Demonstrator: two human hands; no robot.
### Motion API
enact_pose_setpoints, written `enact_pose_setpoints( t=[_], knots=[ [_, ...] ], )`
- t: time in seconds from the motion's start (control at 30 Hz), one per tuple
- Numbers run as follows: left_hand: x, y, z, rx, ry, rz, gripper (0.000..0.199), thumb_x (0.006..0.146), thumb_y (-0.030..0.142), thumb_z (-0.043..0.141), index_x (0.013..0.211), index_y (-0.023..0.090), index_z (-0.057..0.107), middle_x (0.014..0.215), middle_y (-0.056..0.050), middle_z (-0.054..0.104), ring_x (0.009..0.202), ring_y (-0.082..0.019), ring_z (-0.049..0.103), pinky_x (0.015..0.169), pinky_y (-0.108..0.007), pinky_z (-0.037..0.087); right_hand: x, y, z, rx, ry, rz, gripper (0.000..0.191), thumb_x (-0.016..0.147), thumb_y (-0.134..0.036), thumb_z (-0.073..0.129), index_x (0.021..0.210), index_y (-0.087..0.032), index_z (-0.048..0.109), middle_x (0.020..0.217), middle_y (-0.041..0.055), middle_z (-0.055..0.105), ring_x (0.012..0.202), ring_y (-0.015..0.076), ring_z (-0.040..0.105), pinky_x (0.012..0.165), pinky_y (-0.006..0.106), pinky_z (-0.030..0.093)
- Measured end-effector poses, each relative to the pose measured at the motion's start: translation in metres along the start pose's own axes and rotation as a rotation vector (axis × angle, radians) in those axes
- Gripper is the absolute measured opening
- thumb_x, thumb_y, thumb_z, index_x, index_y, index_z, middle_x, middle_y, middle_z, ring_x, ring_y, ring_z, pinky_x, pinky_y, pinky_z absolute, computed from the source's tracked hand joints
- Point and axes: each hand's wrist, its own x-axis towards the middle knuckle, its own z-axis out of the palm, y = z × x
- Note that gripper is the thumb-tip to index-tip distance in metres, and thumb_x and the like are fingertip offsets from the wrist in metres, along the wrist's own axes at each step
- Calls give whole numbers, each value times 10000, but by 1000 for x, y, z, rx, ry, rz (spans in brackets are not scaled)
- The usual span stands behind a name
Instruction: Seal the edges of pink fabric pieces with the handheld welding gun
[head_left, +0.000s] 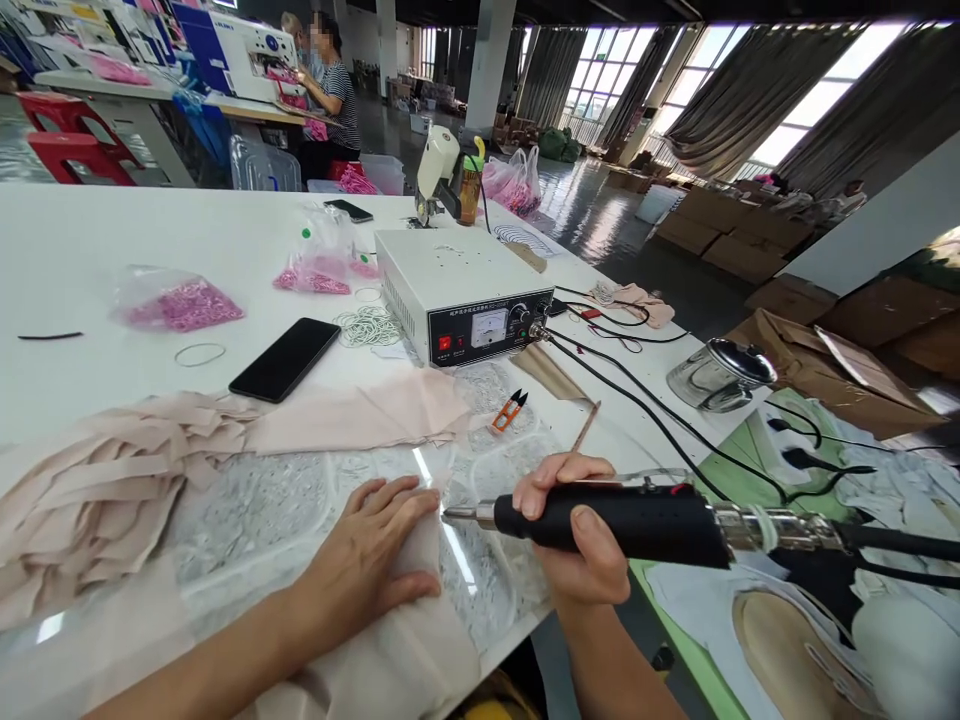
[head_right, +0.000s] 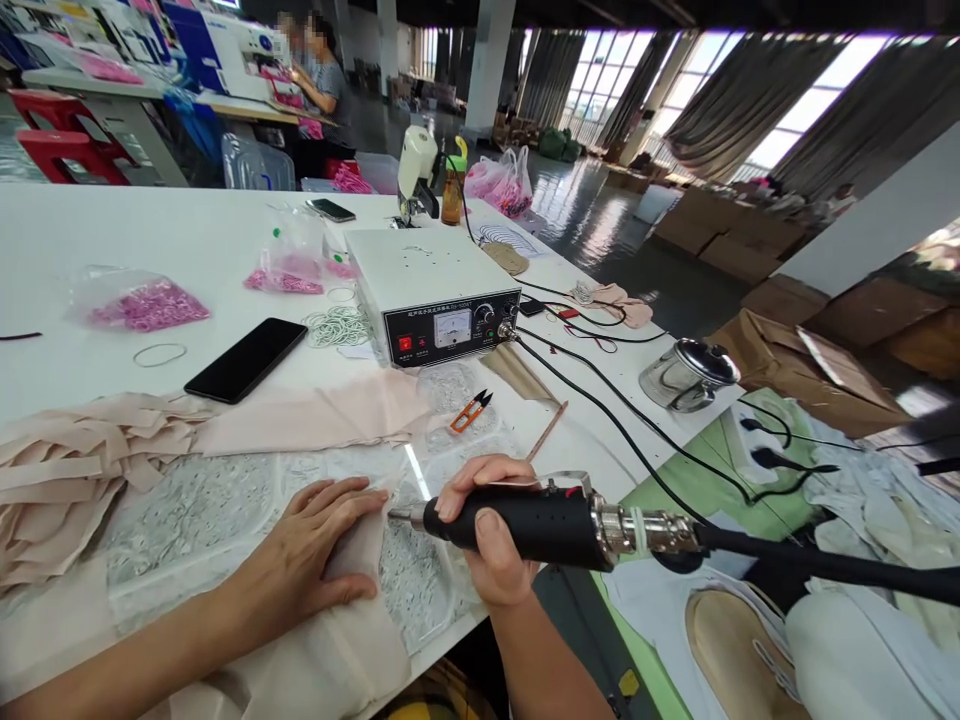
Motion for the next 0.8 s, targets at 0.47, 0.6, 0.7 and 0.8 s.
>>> enact_pose_setpoints(
  t=[0.47,0.6,0.7,0.8],
  knots=[
    [-3,-3,13,13,56,5,562,892,475,783,1355,259,548,1363,-83,684,1345,-317,565,1156,-485,345,0,3,2,-74,-62,0,164,876,-395,667,937,-245,640,822,1,621,514,131,603,523,340,569],
    [0,-2,8,20,52,40,456,888,523,791,1222,264,622,1343,-63,703,1329,-305,581,1132,-472,371,1,5,-1,-77,-46,-14,161,877,-391,653,957,-253,635,830,-4,612,522,132,600,533,338,554],
    [1,-1,4,33,58,56,388,899,527,785,1140,255,647,1342,-67,705,1325,-304,586,1117,-467,384,3,8,-1,-75,-15,-32,171,876,-399,653,962,-254,631,843,-3,603,531,133,594,548,347,549],
    [2,-2,3,43,66,72,369,908,520,780,1126,248,658,1346,-76,703,1324,-312,588,1110,-470,389,5,15,1,-71,-3,-57,177,883,-406,651,978,-258,631,854,2,610,554,141,607,561,348,547]
  ],
)
